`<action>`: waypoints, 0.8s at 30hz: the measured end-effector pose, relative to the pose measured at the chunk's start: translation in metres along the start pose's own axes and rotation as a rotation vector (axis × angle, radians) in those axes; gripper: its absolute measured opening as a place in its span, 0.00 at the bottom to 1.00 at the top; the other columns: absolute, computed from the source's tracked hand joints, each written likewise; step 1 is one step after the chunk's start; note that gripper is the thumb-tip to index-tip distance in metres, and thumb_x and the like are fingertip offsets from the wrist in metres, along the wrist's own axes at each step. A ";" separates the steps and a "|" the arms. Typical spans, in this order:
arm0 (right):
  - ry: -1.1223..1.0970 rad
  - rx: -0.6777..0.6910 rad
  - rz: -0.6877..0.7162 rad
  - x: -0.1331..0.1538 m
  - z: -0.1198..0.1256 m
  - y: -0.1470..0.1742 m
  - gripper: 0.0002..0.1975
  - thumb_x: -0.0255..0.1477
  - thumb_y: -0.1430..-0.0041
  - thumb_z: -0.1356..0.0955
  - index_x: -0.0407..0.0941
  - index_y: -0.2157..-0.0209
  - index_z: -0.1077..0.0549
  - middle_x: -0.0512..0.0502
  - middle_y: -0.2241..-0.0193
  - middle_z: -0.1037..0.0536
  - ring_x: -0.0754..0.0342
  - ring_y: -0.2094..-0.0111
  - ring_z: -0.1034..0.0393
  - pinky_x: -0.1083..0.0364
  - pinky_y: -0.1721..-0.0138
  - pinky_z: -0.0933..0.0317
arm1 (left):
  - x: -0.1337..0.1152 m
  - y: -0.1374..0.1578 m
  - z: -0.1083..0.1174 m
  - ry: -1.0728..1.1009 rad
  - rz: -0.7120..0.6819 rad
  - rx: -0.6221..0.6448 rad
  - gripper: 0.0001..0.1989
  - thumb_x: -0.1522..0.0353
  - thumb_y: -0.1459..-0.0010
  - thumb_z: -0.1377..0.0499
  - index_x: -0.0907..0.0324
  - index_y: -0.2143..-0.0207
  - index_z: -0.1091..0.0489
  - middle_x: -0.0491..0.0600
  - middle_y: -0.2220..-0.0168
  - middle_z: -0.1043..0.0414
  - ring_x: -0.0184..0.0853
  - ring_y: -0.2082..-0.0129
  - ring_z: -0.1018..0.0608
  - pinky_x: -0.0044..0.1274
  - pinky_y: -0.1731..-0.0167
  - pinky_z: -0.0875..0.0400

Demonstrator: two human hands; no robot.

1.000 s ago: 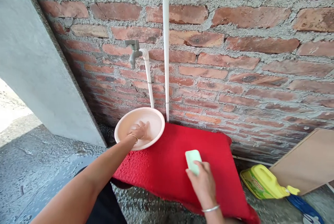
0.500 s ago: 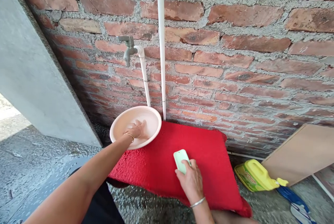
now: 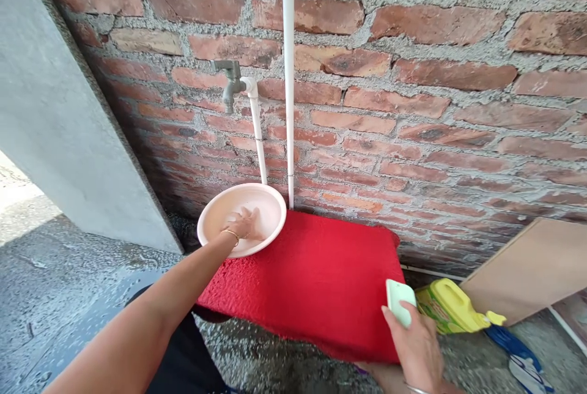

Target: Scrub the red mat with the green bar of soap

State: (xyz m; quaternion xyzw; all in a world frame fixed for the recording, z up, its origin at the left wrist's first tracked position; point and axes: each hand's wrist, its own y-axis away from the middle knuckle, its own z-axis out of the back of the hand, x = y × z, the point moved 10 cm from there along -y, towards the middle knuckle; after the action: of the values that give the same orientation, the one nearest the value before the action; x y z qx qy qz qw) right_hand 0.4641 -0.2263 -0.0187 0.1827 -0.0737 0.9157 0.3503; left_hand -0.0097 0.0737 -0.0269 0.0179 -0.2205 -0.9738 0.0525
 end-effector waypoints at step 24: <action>0.107 0.048 0.015 -0.026 0.002 0.034 0.30 0.54 0.45 0.39 0.50 0.50 0.27 0.43 0.63 0.28 0.44 0.60 0.26 0.47 0.57 0.33 | 0.000 -0.005 -0.005 -0.006 -0.030 -0.009 0.55 0.44 0.53 0.38 0.45 0.29 0.60 0.58 0.27 0.67 0.76 0.34 0.57 0.68 0.54 0.41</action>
State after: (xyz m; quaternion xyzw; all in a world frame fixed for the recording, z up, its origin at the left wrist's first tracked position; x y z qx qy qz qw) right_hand 0.4599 -0.2683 -0.0276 0.1415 -0.0342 0.9282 0.3424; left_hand -0.0102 0.0764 -0.0336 0.0180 -0.2162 -0.9755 0.0371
